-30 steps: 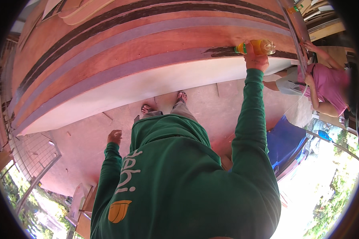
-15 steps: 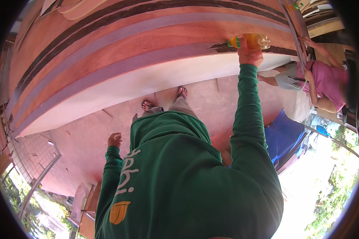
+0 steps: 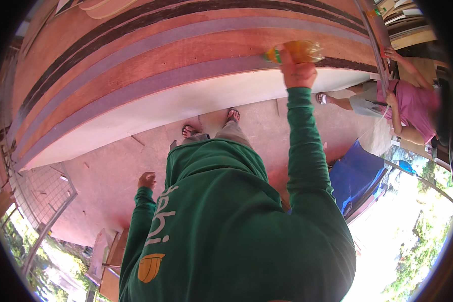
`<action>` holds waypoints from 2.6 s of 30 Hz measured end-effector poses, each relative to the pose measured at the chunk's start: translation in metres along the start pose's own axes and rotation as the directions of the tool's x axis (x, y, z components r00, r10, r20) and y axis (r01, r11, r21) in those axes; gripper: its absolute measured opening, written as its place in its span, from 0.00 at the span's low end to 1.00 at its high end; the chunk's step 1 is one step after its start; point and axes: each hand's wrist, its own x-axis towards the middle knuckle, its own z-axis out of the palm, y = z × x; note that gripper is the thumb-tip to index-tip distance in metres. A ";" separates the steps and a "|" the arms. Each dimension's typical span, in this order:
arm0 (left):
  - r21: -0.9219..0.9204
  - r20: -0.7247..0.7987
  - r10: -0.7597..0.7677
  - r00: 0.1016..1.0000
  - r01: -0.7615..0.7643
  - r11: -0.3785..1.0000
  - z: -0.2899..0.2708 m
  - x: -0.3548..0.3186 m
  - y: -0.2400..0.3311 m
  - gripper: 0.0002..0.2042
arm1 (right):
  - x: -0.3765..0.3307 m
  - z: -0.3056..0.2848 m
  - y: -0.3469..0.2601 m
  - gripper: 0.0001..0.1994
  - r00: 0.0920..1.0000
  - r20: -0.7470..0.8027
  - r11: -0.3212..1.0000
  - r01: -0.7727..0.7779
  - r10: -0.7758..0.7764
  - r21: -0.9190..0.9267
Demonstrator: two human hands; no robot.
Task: The person uses a plastic bottle to wipe a curved wooden surface, moving the bottle back and forth along the surface. Another person is visible in the background, but the primary focus is on the cleaning action performed by the person.
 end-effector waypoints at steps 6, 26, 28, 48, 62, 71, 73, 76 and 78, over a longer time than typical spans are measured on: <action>-0.135 -0.012 -0.061 0.998 0.059 0.989 0.001 -0.029 0.089 0.13 | 0.016 0.000 0.027 0.16 0.997 -0.035 0.986 0.073 -0.069 0.148; -0.124 0.130 -0.107 0.986 0.123 0.985 -0.003 -0.005 0.073 0.19 | -0.024 0.028 -0.014 0.21 0.998 0.042 0.998 0.054 -0.056 0.026; -0.089 0.122 -0.076 0.990 0.087 0.992 -0.007 -0.005 0.072 0.18 | -0.027 0.027 -0.028 0.23 0.974 0.015 0.954 0.223 -0.225 -0.198; -0.119 0.052 -0.208 0.977 0.213 0.970 -0.005 -0.026 0.048 0.13 | -0.021 0.019 -0.005 0.22 0.997 -0.044 0.996 0.072 -0.070 0.047; -0.133 0.089 -0.116 0.989 0.128 0.983 -0.005 -0.009 0.071 0.12 | 0.009 -0.032 0.008 0.25 0.988 -0.060 0.937 0.114 -0.142 -0.331; 0.247 -0.059 0.271 0.961 -0.248 0.937 -0.006 0.003 0.061 0.07 | -0.015 0.010 0.031 0.28 0.972 0.234 0.997 0.020 -0.003 -0.073; 0.169 -0.100 0.222 0.970 -0.203 0.964 -0.009 -0.016 0.100 0.11 | 0.021 -0.019 0.073 0.29 0.983 0.169 0.994 -0.088 0.077 0.059; 0.069 -0.041 0.071 0.997 -0.068 0.995 0.004 -0.022 0.113 0.14 | 0.046 -0.048 0.077 0.33 0.991 0.064 0.977 -0.107 0.120 -0.182; 0.031 0.002 -0.007 1.000 0.007 0.999 0.010 -0.020 0.101 0.14 | 0.056 -0.046 0.078 0.33 0.977 0.143 0.962 -0.119 0.157 -0.244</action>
